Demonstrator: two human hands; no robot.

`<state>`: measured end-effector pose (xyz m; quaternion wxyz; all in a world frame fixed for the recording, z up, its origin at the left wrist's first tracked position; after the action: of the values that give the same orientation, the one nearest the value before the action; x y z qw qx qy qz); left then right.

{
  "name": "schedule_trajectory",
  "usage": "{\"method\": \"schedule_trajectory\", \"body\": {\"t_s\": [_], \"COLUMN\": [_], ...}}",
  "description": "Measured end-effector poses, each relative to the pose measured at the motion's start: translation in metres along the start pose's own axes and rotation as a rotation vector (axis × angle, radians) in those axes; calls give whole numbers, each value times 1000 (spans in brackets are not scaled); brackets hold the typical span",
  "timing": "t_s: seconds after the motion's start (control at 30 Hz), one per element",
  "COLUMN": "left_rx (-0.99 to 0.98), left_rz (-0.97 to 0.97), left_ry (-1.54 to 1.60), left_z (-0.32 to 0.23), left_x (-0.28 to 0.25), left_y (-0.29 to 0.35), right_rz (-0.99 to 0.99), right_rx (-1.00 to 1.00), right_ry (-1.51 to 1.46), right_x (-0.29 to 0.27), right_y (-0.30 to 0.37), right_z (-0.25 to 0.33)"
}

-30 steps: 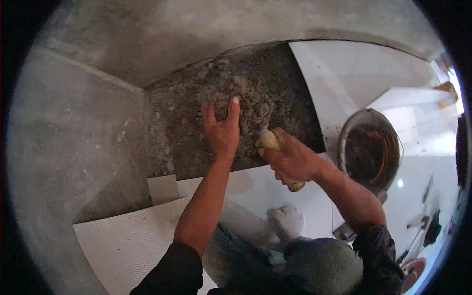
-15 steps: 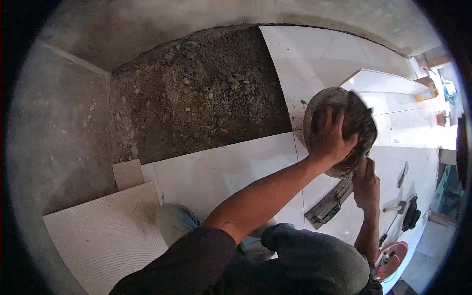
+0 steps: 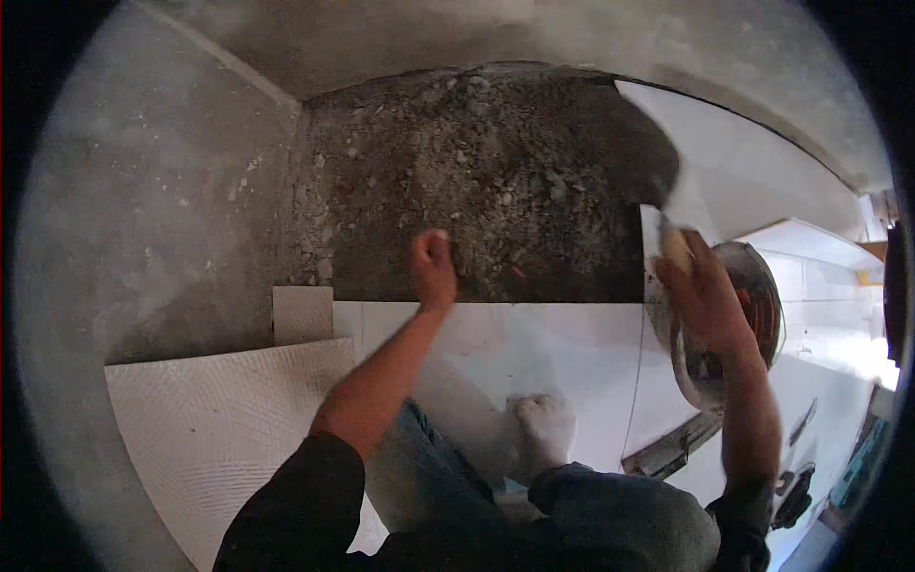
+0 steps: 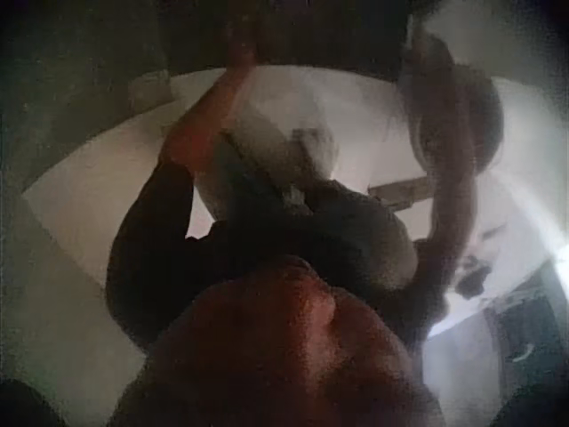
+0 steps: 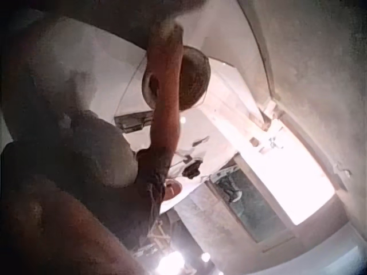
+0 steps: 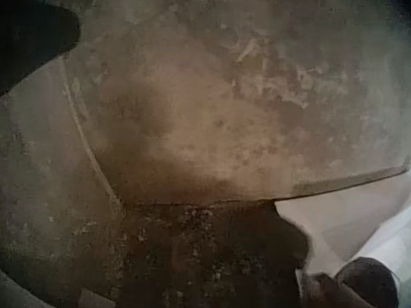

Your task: The person applies mortar to a section of floor using a trowel and then positions a large floor tile into place, pressing it down by hand.

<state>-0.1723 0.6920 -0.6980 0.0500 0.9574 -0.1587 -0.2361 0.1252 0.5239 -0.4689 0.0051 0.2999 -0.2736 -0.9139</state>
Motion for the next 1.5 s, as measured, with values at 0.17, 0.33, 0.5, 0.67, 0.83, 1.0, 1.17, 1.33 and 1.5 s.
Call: {"method": "schedule_trajectory", "body": {"t_s": [0.17,0.33,0.5,0.67,0.83,1.0,1.17,1.33,1.5], "left_rx": [-299,-405,-495,-318,-93,-186,-66,-165,-239], "left_rz": [-61,-64,-96,46,89,265,36,16,300], "left_ry": [-399,-412,-619,-515,-307,111,-220,-380,-228], "left_z": [27,75,82,54,38,10,59,73,61], "left_x": [-72,-121,-121,-95,-27,-61,-101,-98,-63], "left_y": [-92,-179,-216,-213,-177,-113,-190,-216,-152], "right_rz": [-24,-142,-112,239,445,202,42,474,600], "right_rx": [29,18,53,75,-105,-306,-121,-175,-16], "right_ry": [821,995,909,539,935,1051,1017,831,1051], "right_x": [13,21,37,35,88,69,56,97,93], "right_y": [-202,-326,-393,-405,-350,-330,-434,-402,-349], "right_z": [9,19,20,34,64,82,89,86,111]}}
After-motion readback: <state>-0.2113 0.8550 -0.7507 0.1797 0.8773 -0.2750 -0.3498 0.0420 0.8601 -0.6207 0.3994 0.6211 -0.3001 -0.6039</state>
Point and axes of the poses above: each hand's wrist, its own y-axis away from the middle knuckle, its own x-axis out of the palm, z = x × y, the point moved 1 cm from there along -y, towards the middle knuckle, and after that the axes turned 14 degrees about z, right-handed, at the moved point
